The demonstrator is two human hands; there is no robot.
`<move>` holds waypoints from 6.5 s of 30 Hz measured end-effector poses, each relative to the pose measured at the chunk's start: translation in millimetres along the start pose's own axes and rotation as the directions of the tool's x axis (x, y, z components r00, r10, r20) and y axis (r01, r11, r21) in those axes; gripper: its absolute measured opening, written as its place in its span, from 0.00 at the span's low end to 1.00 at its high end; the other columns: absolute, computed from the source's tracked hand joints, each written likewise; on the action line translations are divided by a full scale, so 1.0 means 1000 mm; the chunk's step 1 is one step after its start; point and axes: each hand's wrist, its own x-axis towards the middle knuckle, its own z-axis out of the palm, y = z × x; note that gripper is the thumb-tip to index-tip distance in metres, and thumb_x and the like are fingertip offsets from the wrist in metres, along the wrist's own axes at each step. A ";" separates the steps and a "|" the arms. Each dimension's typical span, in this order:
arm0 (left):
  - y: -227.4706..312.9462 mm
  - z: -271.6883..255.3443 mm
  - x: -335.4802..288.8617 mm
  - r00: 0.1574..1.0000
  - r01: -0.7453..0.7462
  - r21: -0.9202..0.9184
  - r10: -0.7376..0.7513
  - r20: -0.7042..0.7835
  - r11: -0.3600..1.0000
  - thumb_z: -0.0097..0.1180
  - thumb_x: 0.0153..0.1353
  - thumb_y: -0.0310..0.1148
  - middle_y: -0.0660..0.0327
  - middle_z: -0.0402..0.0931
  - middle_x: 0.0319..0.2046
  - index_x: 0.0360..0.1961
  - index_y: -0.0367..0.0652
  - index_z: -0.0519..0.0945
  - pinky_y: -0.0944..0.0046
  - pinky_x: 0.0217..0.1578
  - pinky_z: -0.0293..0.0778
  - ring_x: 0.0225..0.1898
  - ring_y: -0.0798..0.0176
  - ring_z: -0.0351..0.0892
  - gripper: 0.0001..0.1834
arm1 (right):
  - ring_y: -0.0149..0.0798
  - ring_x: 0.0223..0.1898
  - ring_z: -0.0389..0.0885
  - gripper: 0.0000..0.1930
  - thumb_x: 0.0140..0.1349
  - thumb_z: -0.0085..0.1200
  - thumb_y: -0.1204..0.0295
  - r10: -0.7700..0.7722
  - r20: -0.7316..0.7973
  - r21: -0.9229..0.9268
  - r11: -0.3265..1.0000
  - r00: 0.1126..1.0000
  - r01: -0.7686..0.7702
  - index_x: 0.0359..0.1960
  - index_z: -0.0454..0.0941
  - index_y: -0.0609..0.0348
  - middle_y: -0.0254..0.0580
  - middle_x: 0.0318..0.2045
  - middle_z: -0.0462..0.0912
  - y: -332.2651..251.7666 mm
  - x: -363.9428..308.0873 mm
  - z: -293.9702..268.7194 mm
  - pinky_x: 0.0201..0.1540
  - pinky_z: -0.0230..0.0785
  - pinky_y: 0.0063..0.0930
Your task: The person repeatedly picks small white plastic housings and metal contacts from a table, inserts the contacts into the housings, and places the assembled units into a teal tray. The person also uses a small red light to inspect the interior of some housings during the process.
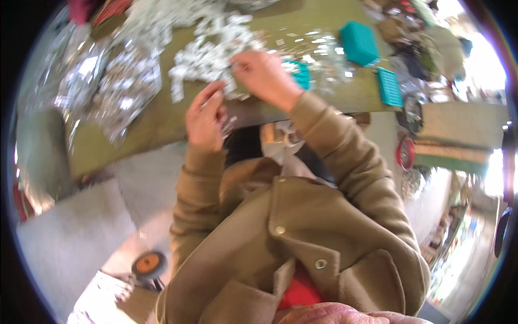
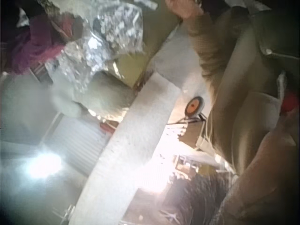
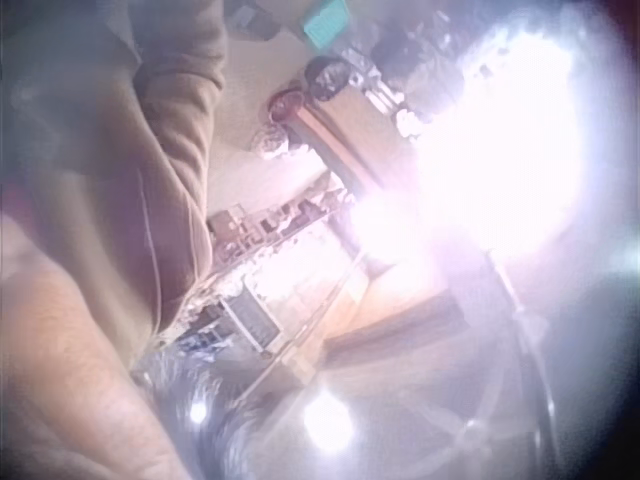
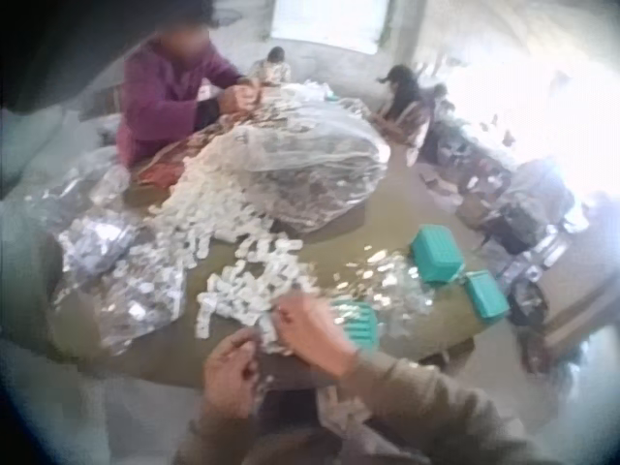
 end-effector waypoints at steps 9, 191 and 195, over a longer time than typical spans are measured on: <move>-0.001 0.015 -0.002 0.958 0.284 0.029 -0.285 0.033 0.958 0.56 0.68 0.34 0.73 0.68 0.24 0.42 0.45 0.75 0.80 0.15 0.53 0.19 0.83 0.60 0.06 | 0.49 0.28 0.79 0.04 0.56 0.57 0.72 -0.181 -0.302 0.131 0.965 0.936 0.229 0.33 0.79 0.55 0.40 0.30 0.77 -0.030 -0.049 -0.010 0.28 0.73 0.42; -0.013 0.047 -0.004 0.919 0.387 0.079 -0.391 0.042 0.919 0.56 0.66 0.30 0.60 0.81 0.46 0.57 0.37 0.75 0.76 0.35 0.79 0.46 0.67 0.83 0.19 | 0.49 0.31 0.78 0.07 0.56 0.58 0.77 0.004 -0.162 0.258 0.965 0.987 0.038 0.37 0.76 0.60 0.43 0.30 0.77 0.029 -0.069 -0.032 0.33 0.72 0.36; -0.013 0.052 -0.010 0.925 0.375 0.064 -0.378 0.033 0.925 0.59 0.64 0.30 0.62 0.82 0.42 0.54 0.36 0.77 0.75 0.35 0.79 0.41 0.70 0.82 0.18 | 0.48 0.30 0.78 0.08 0.56 0.58 0.78 -0.064 -0.195 0.233 0.966 0.979 0.110 0.38 0.75 0.59 0.44 0.30 0.77 0.017 -0.074 -0.030 0.31 0.71 0.34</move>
